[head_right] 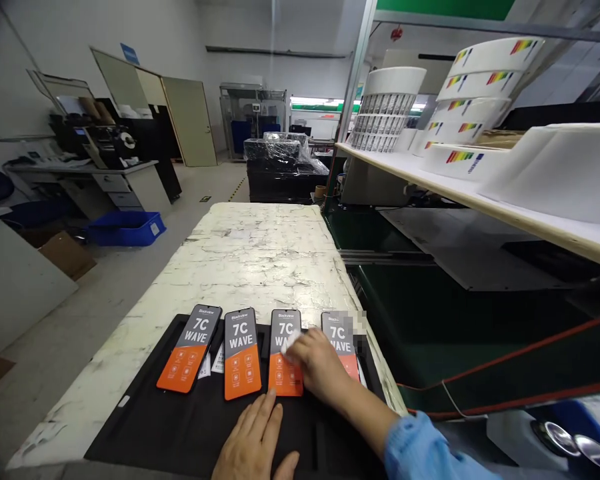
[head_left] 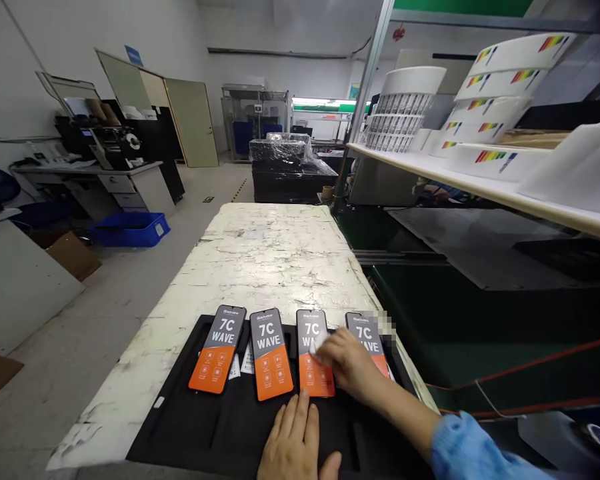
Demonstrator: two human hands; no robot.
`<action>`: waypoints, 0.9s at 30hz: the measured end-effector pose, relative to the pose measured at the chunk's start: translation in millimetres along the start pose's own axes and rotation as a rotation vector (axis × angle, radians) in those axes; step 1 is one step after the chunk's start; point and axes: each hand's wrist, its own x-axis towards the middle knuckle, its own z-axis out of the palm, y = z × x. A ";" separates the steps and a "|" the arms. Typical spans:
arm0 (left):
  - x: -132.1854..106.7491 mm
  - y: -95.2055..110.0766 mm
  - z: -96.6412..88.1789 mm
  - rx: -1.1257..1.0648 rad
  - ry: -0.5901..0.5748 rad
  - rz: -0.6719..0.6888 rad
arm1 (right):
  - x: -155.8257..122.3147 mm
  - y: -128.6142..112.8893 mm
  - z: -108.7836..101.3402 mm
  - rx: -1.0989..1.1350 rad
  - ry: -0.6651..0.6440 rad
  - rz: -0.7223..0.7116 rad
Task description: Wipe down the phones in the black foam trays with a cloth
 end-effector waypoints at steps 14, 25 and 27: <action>-5.5 8.1 13.6 -0.118 0.095 -0.166 | -38.1 -25.5 4.9 0.075 -0.087 -0.122; 0.9 8.4 5.0 -0.129 0.103 -0.200 | 39.6 11.1 5.7 -0.006 0.126 0.026; 3.1 8.5 6.3 -0.129 0.113 -0.205 | 5.7 -10.6 11.0 0.047 0.028 -0.077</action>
